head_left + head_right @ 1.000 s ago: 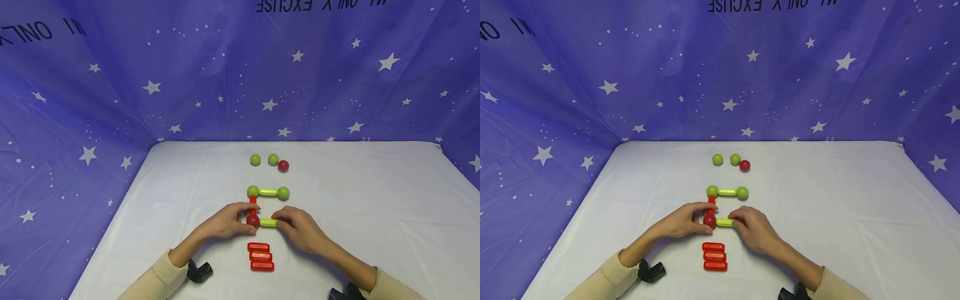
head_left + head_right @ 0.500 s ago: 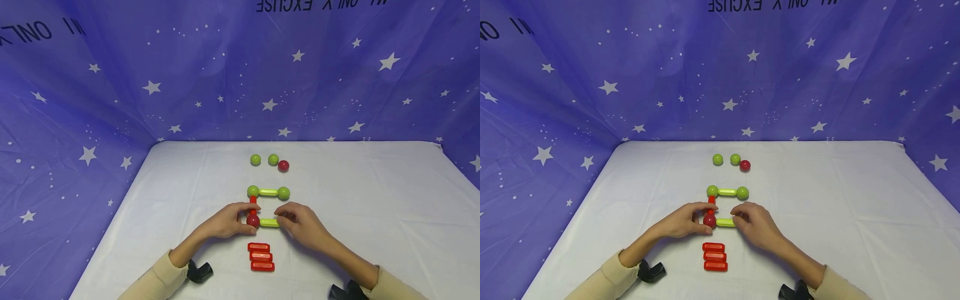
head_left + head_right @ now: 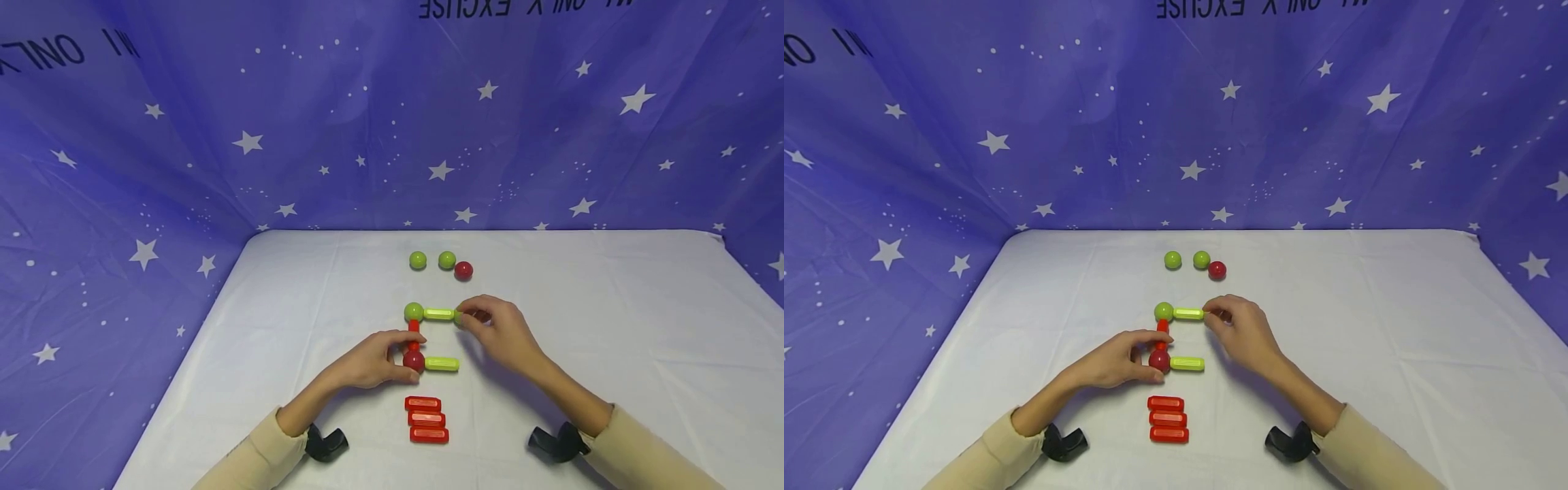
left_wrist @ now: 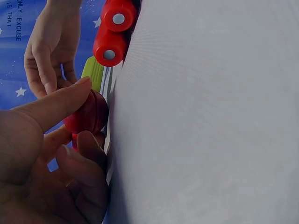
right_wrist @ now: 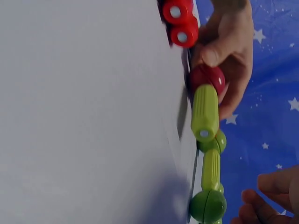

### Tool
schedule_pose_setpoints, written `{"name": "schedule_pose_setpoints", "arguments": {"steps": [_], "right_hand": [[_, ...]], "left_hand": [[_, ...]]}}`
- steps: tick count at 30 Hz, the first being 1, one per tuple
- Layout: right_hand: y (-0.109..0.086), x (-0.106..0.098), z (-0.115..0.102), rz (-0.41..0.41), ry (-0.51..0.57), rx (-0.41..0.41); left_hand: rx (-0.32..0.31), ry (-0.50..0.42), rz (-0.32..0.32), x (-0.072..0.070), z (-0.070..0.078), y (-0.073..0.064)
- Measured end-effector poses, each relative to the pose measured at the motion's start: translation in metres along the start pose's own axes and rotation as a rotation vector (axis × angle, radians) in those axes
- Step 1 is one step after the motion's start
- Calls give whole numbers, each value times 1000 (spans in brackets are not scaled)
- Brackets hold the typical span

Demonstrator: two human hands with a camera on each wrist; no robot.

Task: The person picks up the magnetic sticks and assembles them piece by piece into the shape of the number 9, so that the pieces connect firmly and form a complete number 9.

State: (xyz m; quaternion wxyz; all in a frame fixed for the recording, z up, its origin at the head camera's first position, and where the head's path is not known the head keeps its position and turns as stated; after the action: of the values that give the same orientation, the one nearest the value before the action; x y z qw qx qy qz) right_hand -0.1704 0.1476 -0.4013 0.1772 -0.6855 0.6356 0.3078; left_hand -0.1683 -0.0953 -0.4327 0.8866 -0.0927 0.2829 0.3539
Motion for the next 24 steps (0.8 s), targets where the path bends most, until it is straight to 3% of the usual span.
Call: {"name": "schedule_pose_setpoints", "arguments": {"steps": [12,24], "right_hand": [[30,-3,13,84,8,19],[44,-3,35,123,13,79]], "left_hand": [[-10,-9,2,1,1,2],[-20,-21,25,1,2,2]]}}
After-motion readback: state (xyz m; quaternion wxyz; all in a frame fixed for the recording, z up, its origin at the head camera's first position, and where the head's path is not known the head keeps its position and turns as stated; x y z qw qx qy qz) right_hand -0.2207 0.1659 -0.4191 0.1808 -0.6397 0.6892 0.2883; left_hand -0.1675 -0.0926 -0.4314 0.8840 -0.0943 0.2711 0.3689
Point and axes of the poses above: each hand's wrist, its own y-axis towards the middle knuckle, its own x-axis out of the palm, z = x × y, the point moved 2 cm from there along y, towards the middle knuckle, and after that the axes turned 11 degrees about x, right-handed, at the moved point
